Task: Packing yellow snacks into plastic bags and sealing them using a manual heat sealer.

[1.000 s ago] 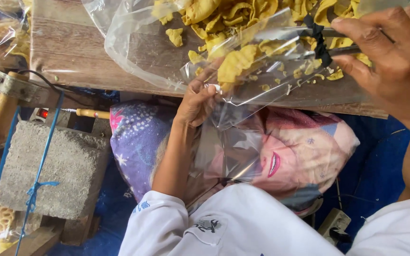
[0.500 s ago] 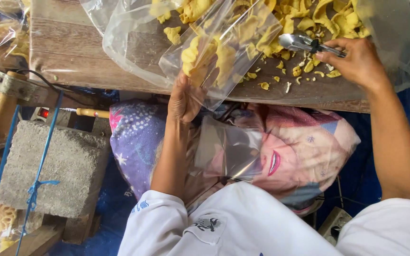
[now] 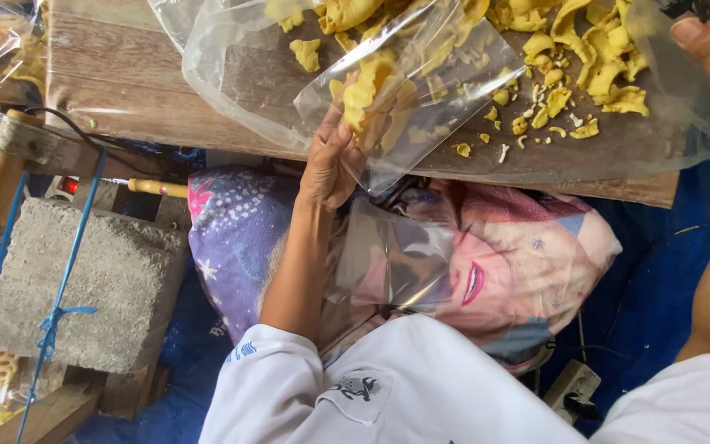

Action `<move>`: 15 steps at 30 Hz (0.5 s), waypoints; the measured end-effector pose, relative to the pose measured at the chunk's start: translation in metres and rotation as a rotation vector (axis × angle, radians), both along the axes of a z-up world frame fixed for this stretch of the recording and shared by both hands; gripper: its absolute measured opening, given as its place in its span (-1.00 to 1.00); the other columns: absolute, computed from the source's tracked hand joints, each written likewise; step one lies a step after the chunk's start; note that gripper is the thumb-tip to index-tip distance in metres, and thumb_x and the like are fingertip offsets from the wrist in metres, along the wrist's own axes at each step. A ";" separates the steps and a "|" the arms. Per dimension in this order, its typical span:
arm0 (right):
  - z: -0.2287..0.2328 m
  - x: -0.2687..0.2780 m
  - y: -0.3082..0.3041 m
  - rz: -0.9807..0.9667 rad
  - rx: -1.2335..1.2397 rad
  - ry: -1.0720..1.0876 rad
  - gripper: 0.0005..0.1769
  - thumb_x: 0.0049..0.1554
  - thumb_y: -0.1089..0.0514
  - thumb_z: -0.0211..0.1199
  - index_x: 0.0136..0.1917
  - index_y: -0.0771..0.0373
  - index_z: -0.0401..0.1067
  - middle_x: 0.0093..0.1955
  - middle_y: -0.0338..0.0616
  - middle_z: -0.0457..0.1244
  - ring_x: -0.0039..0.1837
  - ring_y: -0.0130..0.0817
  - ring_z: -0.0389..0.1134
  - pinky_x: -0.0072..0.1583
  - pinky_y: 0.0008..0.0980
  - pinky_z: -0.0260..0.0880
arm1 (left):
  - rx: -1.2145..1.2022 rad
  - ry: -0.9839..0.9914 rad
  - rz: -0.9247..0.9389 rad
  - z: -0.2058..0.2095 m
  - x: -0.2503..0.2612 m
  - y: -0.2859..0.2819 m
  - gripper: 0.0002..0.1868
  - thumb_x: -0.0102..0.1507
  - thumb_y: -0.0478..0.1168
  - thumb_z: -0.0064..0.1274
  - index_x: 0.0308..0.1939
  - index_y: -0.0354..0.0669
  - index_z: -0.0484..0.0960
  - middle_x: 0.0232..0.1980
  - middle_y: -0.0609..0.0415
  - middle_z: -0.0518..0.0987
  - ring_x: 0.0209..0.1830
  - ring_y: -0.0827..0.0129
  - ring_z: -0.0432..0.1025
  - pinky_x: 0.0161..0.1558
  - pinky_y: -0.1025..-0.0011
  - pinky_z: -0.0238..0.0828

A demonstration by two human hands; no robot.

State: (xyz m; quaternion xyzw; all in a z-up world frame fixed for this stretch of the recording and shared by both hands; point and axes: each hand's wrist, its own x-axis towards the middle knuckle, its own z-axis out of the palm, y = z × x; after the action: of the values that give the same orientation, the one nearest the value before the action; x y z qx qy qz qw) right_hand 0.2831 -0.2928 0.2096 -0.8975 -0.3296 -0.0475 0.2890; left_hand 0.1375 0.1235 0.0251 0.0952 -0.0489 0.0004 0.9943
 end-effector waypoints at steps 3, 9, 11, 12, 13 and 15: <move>0.023 -0.025 0.034 0.075 -0.165 -0.140 -0.61 0.70 0.58 0.40 0.65 0.88 0.37 0.26 0.50 0.33 0.16 0.14 0.38 0.24 -0.12 0.44 | -0.004 -0.071 -0.032 0.001 0.002 -0.003 -0.15 0.26 -0.27 0.36 0.56 -0.15 0.24 0.54 -0.12 0.33 0.51 0.20 0.31 0.57 0.31 0.22; 0.089 -0.082 0.141 0.185 -0.502 -0.135 -0.42 0.14 0.48 0.46 0.42 0.67 0.54 0.10 0.26 0.36 -0.08 -0.11 0.38 -0.05 -0.29 0.42 | 0.075 -0.160 -0.080 0.005 -0.002 -0.003 0.01 0.08 -0.27 0.52 0.54 -0.06 0.29 0.45 -0.15 0.45 0.38 0.08 0.44 0.47 0.25 0.40; 0.093 -0.085 0.136 0.195 -0.491 -0.117 -0.37 0.11 0.43 0.46 0.44 0.64 0.52 0.10 0.25 0.34 -0.07 -0.12 0.35 -0.02 -0.28 0.39 | 0.121 -0.169 -0.070 0.018 -0.008 -0.003 0.02 0.08 -0.31 0.49 0.55 -0.10 0.26 0.49 -0.17 0.40 0.48 0.03 0.32 0.54 0.19 0.27; 0.094 -0.086 0.134 0.209 -0.478 -0.095 -0.32 0.08 0.37 0.46 0.47 0.60 0.50 0.11 0.24 0.32 -0.06 -0.14 0.32 0.01 -0.27 0.36 | 0.168 -0.174 -0.058 0.024 -0.011 -0.003 0.03 0.08 -0.34 0.46 0.57 -0.14 0.23 0.53 -0.19 0.34 0.59 -0.02 0.21 0.61 0.13 0.13; 0.088 -0.078 0.116 0.209 -0.478 -0.097 -0.32 0.08 0.37 0.46 0.47 0.60 0.50 0.11 0.24 0.32 -0.06 -0.14 0.32 0.01 -0.27 0.36 | 0.168 -0.175 -0.057 0.012 -0.011 -0.001 0.03 0.08 -0.34 0.46 0.57 -0.14 0.23 0.53 -0.19 0.34 0.59 -0.02 0.21 0.61 0.13 0.13; 0.076 -0.063 0.081 0.174 -0.362 -0.077 -0.33 0.35 0.44 0.31 0.66 0.77 0.29 0.23 0.34 0.13 -0.03 -0.08 0.21 0.08 -0.25 0.30 | -0.034 -0.118 -0.065 -0.012 -0.009 0.000 -0.06 0.14 -0.36 0.43 0.53 -0.23 0.26 0.49 -0.16 0.39 0.37 0.13 0.41 0.40 0.31 0.38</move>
State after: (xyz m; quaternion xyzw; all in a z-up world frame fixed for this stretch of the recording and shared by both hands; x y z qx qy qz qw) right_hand 0.2203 -0.2115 0.2855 -0.9006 -0.4197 0.0032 0.1130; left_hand 0.1284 0.1239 0.0126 0.0764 -0.1104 -0.0256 0.9906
